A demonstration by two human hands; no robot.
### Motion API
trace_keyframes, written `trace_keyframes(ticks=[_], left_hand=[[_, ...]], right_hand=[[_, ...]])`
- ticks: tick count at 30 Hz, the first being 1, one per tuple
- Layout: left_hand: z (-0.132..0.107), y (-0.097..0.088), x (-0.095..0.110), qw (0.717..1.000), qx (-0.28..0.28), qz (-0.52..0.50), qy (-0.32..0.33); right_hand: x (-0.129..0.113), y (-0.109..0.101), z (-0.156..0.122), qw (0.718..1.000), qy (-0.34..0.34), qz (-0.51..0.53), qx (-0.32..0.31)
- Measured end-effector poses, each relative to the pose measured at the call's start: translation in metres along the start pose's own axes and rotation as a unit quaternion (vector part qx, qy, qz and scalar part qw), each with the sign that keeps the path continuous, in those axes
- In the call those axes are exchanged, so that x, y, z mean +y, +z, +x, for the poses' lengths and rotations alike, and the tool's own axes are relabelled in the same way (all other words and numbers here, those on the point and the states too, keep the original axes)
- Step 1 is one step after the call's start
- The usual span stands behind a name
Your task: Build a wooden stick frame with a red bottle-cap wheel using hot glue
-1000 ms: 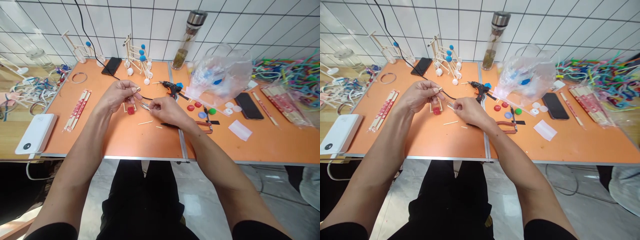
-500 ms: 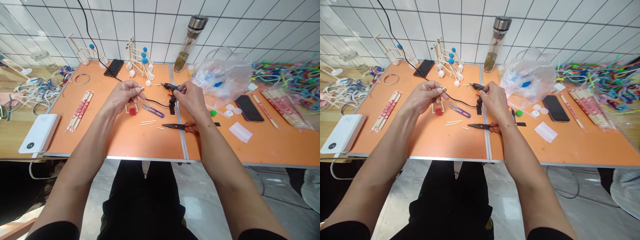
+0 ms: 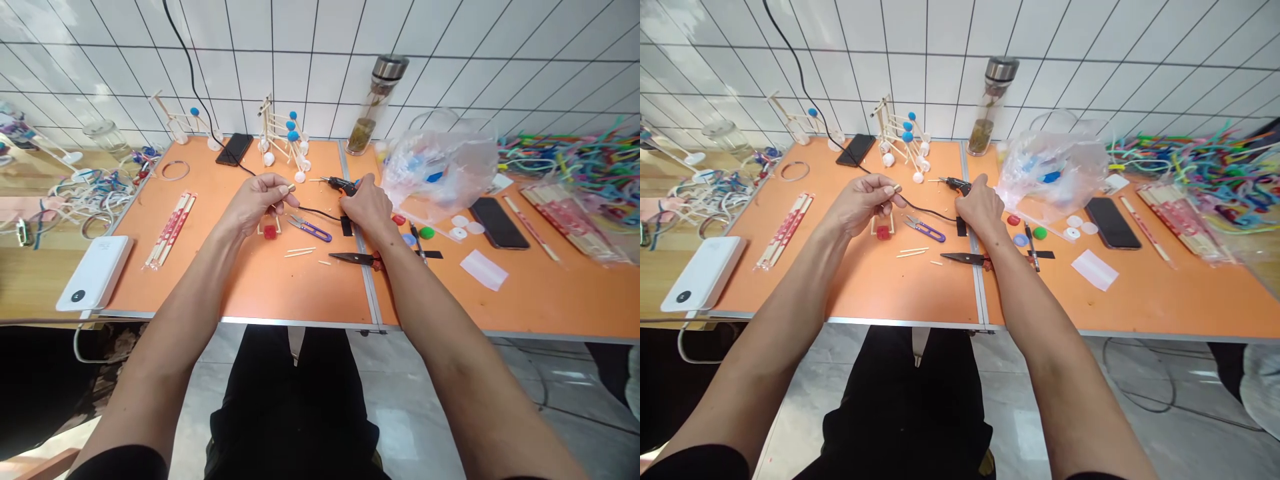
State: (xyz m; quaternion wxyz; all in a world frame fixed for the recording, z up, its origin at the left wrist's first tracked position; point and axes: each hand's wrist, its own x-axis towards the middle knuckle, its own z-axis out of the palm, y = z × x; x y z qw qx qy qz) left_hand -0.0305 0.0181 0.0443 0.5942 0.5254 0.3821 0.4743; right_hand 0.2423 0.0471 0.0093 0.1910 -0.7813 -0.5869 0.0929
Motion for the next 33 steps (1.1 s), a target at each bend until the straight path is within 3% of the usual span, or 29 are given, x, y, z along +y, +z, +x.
trace_keyframes(ticks=[4,7,9,13,15,18,23,33], left_hand=[[0.001,-0.001,-0.002,1.0,0.0,-0.006,0.005],[0.001,0.0,-0.002,1.0,0.006,-0.008,0.005],[0.002,0.0,-0.003,1.0,0.006,-0.012,0.007],[0.003,-0.002,-0.004,1.0,0.003,-0.018,0.017],[0.004,-0.002,-0.004,0.999,0.005,-0.02,0.025],[0.005,-0.004,-0.005,0.999,0.008,-0.022,0.037],[0.007,-0.008,-0.008,0.998,-0.005,-0.036,0.057],[0.012,-0.016,-0.011,0.994,0.011,-0.035,0.099]], right_hand=[[0.006,-0.001,0.0,0.997,0.004,0.059,0.042],[0.011,-0.001,0.001,0.982,-0.005,0.172,0.082],[0.013,0.002,0.002,0.952,0.001,0.297,0.08],[0.01,0.003,0.0,0.847,-0.002,0.531,0.001],[0.006,-0.001,-0.005,0.812,-0.026,0.582,-0.049],[0.0,-0.012,-0.015,0.782,-0.042,0.612,-0.112],[-0.008,-0.028,-0.03,0.793,-0.055,0.587,-0.154],[-0.017,-0.032,-0.049,0.799,-0.181,0.565,-0.1]])
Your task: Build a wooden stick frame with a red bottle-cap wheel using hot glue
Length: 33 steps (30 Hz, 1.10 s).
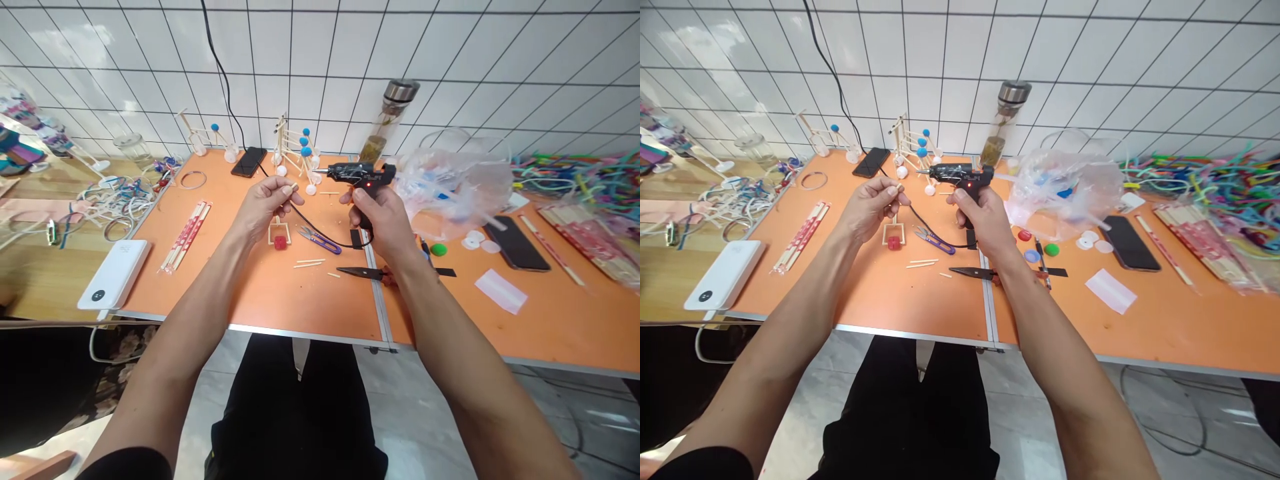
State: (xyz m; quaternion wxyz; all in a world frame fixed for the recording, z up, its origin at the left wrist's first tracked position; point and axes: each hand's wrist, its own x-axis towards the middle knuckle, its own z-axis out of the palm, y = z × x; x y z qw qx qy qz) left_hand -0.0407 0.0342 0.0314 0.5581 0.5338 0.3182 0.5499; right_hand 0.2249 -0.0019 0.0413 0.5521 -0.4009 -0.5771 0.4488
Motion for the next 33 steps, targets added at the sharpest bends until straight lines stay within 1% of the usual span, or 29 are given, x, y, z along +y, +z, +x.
trace_keyframes(ticks=[2,6,13,19,21,26,30,33], left_hand=[[0.0,0.0,0.001,1.0,0.001,-0.005,0.0],[-0.002,0.005,0.005,1.0,0.014,-0.008,-0.006],[-0.004,0.014,0.008,1.0,0.02,-0.01,-0.006],[-0.004,0.014,0.008,1.0,0.019,-0.012,0.0],[-0.005,0.014,0.008,1.0,0.013,-0.015,0.006],[-0.004,0.012,0.006,1.0,0.02,-0.002,0.001],[-0.004,0.012,0.005,1.0,0.01,-0.016,0.008],[-0.005,0.014,0.006,1.0,0.02,-0.012,0.0]], right_hand=[[-0.004,0.003,-0.003,1.0,-0.022,-0.01,0.002],[-0.009,0.009,-0.008,0.999,-0.034,-0.04,-0.005],[-0.006,0.012,-0.015,0.996,-0.055,-0.074,0.0],[-0.005,0.013,-0.016,0.994,-0.072,-0.079,-0.002],[-0.006,0.014,-0.017,0.994,-0.074,-0.081,0.002],[-0.004,0.013,-0.017,0.993,-0.074,-0.088,0.003],[-0.004,0.013,-0.017,0.992,-0.08,-0.093,0.001],[-0.006,0.014,-0.018,0.992,-0.078,-0.099,0.007]])
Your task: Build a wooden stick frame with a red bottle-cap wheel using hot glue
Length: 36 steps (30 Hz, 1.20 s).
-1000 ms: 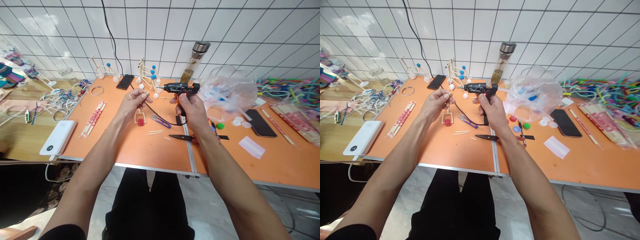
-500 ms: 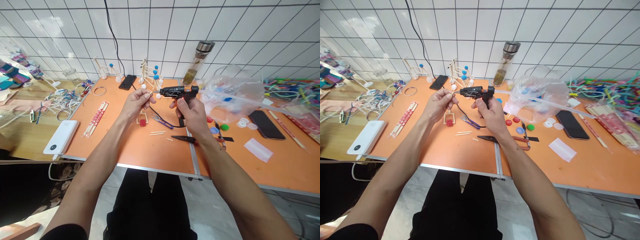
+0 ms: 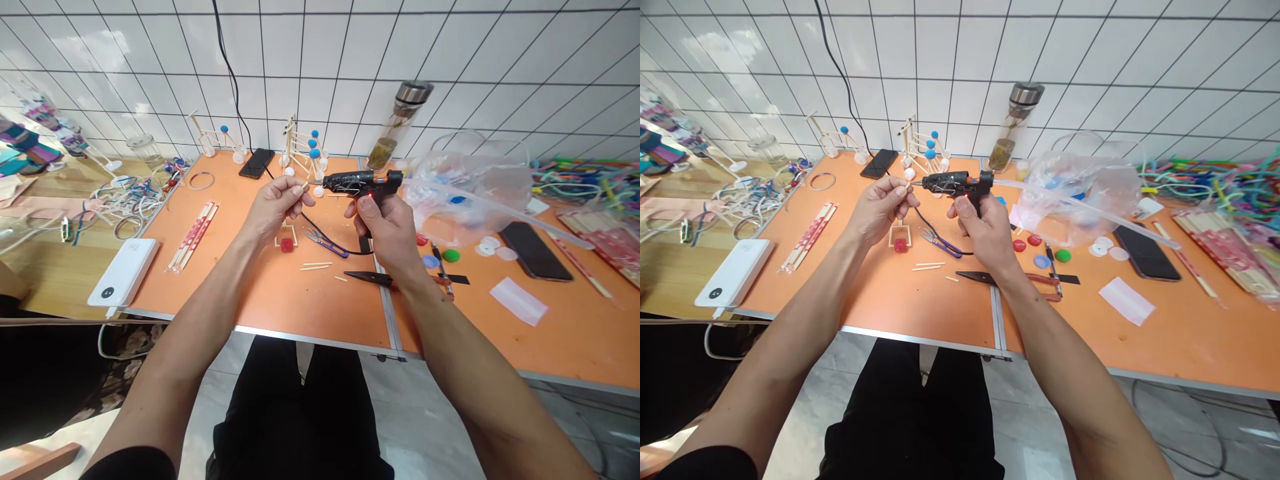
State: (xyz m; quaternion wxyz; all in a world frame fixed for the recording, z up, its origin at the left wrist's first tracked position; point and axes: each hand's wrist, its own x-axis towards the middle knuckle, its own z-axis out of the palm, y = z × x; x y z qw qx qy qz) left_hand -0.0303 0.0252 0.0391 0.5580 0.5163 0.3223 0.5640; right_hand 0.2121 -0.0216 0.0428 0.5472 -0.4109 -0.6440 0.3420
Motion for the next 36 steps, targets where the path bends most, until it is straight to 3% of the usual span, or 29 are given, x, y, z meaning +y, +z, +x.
trace_keyframes(ticks=[36], left_hand=[[-0.0005,0.0013,0.0004,1.0,-0.001,0.002,0.007]], right_hand=[[-0.0027,-0.0006,-0.0007,1.0,0.005,-0.021,-0.001]])
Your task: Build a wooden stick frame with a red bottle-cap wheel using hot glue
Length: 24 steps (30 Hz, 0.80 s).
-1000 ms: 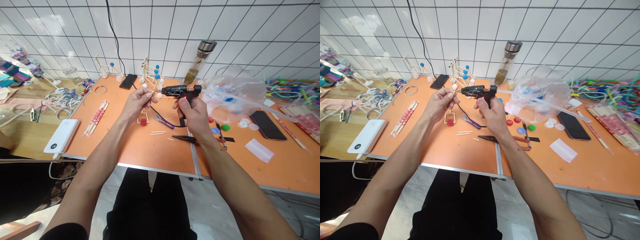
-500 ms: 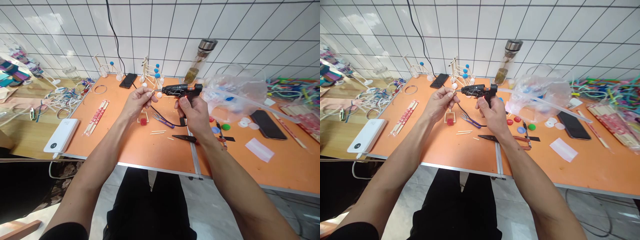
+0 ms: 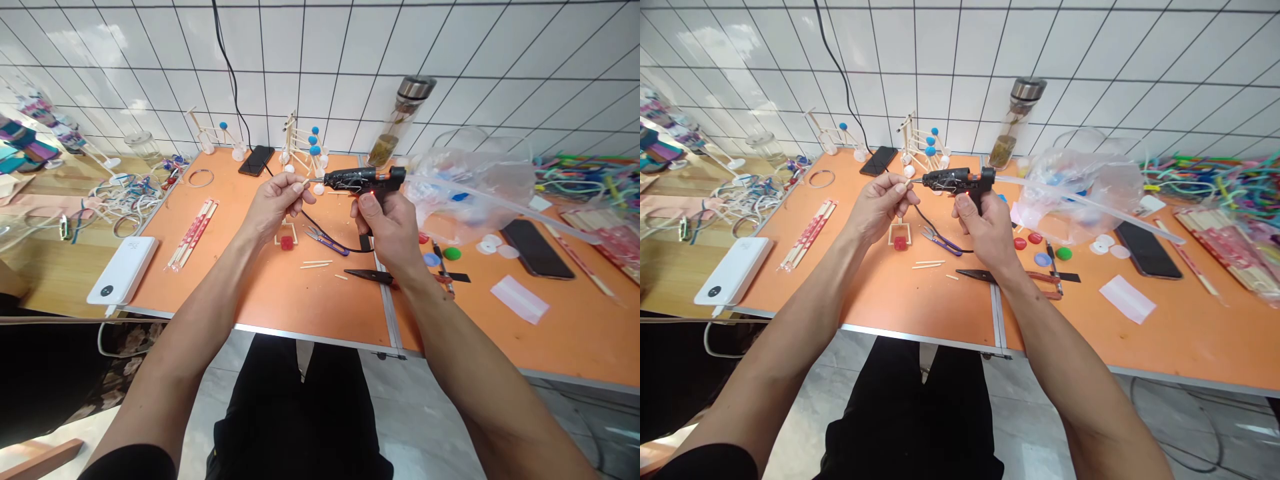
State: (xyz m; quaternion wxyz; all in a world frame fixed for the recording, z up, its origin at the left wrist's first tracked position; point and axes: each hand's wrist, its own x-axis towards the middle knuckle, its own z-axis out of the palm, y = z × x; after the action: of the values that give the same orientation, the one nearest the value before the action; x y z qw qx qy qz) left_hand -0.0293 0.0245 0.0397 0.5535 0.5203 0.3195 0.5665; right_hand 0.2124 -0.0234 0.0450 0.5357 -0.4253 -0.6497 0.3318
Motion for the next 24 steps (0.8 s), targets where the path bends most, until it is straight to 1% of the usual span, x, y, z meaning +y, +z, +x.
trace_keyframes(ticks=[5,9,13,20,24], left_hand=[[0.0018,-0.004,-0.0049,0.999,-0.028,-0.024,0.021],[0.0041,-0.0063,-0.0084,0.998,-0.042,-0.028,0.028],[0.0053,-0.0069,-0.0093,0.997,-0.056,-0.039,0.037],[0.0053,-0.0075,-0.0092,0.997,-0.058,-0.043,0.029],[0.0051,-0.007,-0.0088,0.997,-0.049,-0.049,0.024]], right_hand=[[0.002,0.0006,0.0007,1.0,-0.011,0.003,0.007],[0.0064,0.0011,0.0022,0.999,-0.035,0.022,0.012],[0.0074,0.0013,0.002,0.999,-0.039,0.023,0.011],[0.0034,0.0,0.0008,1.0,-0.023,0.003,0.005],[0.0024,-0.0005,0.0005,1.0,-0.013,-0.003,0.002]])
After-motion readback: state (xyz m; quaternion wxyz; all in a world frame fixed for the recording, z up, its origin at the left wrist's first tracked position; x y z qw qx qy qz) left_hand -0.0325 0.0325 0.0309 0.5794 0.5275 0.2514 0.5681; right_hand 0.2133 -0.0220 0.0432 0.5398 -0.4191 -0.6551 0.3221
